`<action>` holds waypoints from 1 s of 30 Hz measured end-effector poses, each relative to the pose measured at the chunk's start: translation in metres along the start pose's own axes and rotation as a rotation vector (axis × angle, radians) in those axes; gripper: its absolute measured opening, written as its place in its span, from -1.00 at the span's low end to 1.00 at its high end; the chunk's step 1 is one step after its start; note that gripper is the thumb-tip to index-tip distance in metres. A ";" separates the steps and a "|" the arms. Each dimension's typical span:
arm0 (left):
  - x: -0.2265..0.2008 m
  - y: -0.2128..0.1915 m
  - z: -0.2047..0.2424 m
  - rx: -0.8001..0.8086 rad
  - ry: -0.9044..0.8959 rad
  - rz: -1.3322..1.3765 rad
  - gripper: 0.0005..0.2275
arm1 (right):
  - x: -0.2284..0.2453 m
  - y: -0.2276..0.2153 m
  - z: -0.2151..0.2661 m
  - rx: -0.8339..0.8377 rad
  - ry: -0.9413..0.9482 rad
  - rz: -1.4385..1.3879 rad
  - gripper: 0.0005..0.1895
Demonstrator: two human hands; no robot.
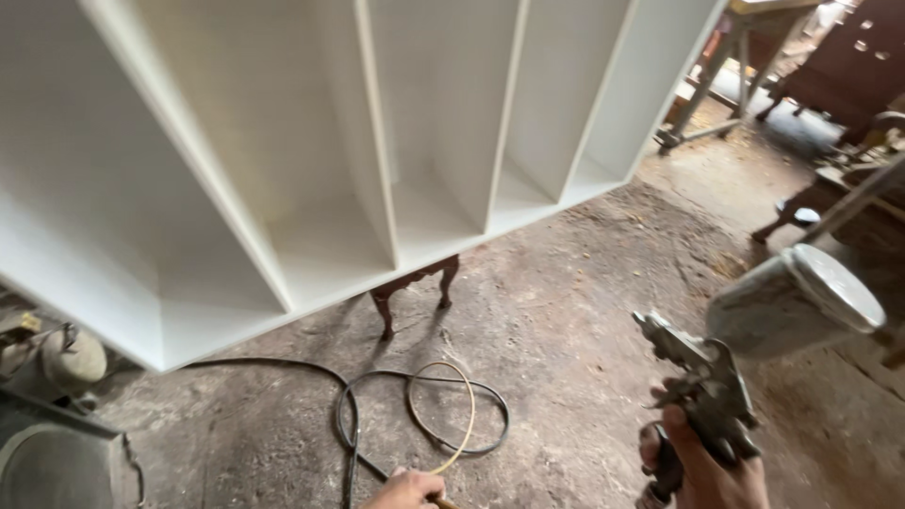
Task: The person uses a spray gun to apply a white finish to the interior and exterior surfaces of a wooden cabinet.
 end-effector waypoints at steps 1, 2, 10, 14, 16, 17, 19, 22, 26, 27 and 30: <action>-0.012 -0.004 -0.001 -0.016 0.078 0.002 -0.82 | -0.007 -0.030 -0.002 -0.061 0.002 0.067 -0.54; -0.027 -0.011 -0.006 -0.039 0.156 0.005 -0.81 | -0.014 -0.056 -0.010 -0.111 0.004 0.121 -0.53; -0.159 -0.059 -0.071 -0.203 0.335 -0.249 -0.73 | -0.066 -0.183 -0.020 -0.116 -0.184 0.121 -0.30; -0.191 -0.080 -0.101 -0.336 0.482 -0.203 -0.86 | -0.068 -0.163 -0.028 -0.122 -0.161 0.208 -0.36; -0.196 -0.076 -0.123 -0.252 0.387 -0.213 -0.84 | -0.061 -0.152 -0.040 -0.124 -0.150 0.226 -0.38; -0.197 -0.073 -0.136 -0.211 0.338 -0.218 -0.83 | -0.059 -0.148 -0.048 -0.124 -0.143 0.237 -0.40; -0.197 -0.068 -0.157 -0.269 0.383 -0.136 -0.85 | -0.058 -0.143 -0.068 -0.125 -0.118 0.267 -0.42; -0.189 -0.060 -0.201 -0.282 0.373 -0.048 -0.81 | -0.057 -0.138 -0.100 -0.141 -0.067 0.317 -0.46; -0.182 -0.055 -0.277 -0.156 0.296 0.017 -0.81 | -0.043 -0.128 -0.162 -0.159 0.046 0.413 -0.50; -0.181 -0.056 -0.293 -0.134 0.283 0.031 -0.81 | -0.037 -0.124 -0.180 -0.163 0.092 0.446 -0.54; -0.176 -0.064 -0.347 -0.069 0.232 0.049 -0.80 | -0.020 -0.108 -0.247 -0.082 0.058 0.482 -0.58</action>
Point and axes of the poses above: each hand's wrist, its own z-axis away from the middle knuckle, its own y-axis out of the palm, x = y × z, the point moved 3 cm from there along -z, towards the middle knuckle, and after that the axes turned 1 degree about -y, right-handed, at the moved point
